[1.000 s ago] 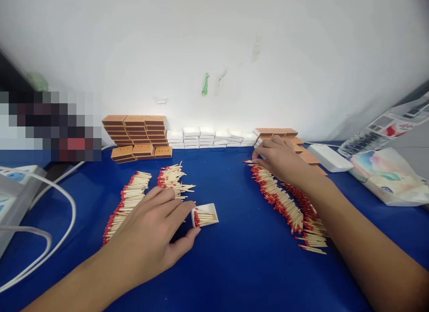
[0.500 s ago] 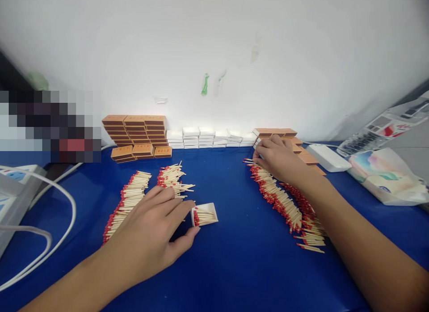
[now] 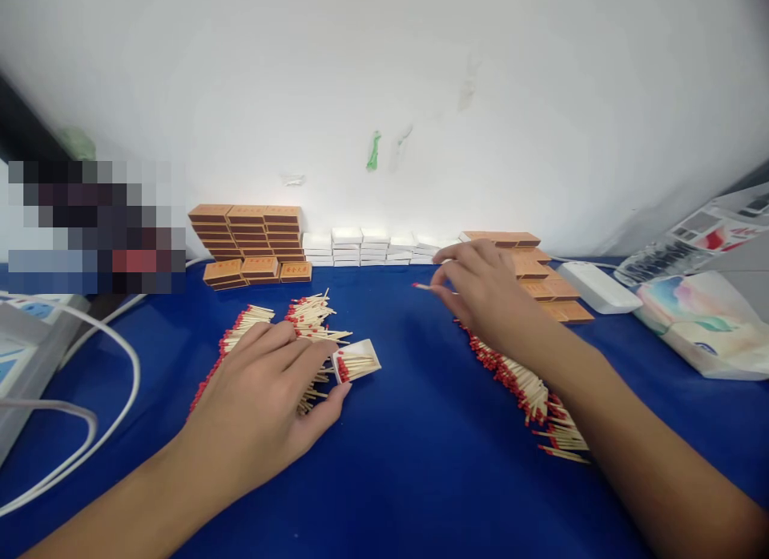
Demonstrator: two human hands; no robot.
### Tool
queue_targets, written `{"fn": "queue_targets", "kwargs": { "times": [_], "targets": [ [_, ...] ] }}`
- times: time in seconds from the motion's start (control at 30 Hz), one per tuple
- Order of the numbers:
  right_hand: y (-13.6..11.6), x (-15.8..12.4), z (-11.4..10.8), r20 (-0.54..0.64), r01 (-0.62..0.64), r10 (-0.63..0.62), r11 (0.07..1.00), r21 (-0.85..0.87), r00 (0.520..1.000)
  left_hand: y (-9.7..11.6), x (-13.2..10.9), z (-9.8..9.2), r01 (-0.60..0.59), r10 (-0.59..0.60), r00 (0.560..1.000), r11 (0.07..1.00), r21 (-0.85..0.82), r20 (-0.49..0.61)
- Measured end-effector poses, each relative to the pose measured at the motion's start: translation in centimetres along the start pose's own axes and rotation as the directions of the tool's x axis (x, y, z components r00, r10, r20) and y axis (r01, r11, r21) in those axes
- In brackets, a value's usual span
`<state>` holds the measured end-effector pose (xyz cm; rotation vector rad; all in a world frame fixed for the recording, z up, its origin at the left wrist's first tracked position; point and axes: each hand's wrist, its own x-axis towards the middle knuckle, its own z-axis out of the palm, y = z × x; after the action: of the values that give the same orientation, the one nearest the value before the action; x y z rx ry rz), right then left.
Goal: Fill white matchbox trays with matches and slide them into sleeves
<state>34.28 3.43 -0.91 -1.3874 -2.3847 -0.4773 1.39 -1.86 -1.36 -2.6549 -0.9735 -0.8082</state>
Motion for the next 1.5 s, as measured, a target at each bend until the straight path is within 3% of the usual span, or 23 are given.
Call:
{"fn": "queue_targets", "kwargs": {
  "times": [0.17, 0.33, 0.53, 0.73, 0.83, 1.07, 1.5],
  "targets": [
    [-8.0, 0.1, -1.2, -0.030, 0.237, -0.238, 0.971, -0.032, 0.971, 0.1, 0.0, 0.2, 0.007, -0.007, 1.000, 1.000, 0.022, 0.006],
    [-10.7, -0.3, -1.3, -0.023, 0.305, -0.310, 0.945, -0.118, 0.950, 0.5, 0.0, 0.1, -0.003, 0.003, 1.000, 1.000, 0.026, 0.014],
    [-10.9, -0.5, -0.9, -0.035, 0.319, -0.319, 0.948, -0.006, 0.947, 0.6, 0.1, 0.1, -0.010, 0.010, 1.000, 1.000, 0.007, 0.015],
    [-8.4, -0.6, -1.6, 0.041, 0.162, -0.184, 0.935, 0.315, 0.982, 0.4, 0.0, 0.1, 0.008, -0.008, 0.999, 1.000, -0.001, 0.043],
    [-7.9, -0.7, -1.8, 0.096, 0.127, -0.183, 0.899, 0.420, 0.978, 0.3, -0.1, 0.2, 0.012, -0.011, 0.999, 1.000, -0.017, 0.047],
    [-8.7, -0.9, -1.3, 0.139, 0.100, -0.183, 0.881, 0.462, 0.973, 0.2, -0.1, 0.2, 0.007, -0.003, 0.998, 0.998, -0.061, 0.070],
    [-8.9, -0.8, -0.7, 0.114, 0.118, -0.210, 0.835, 0.537, 0.971, 0.1, -0.2, 0.2, 0.002, 0.007, 0.996, 0.996, -0.090, 0.092]
  ]
}}
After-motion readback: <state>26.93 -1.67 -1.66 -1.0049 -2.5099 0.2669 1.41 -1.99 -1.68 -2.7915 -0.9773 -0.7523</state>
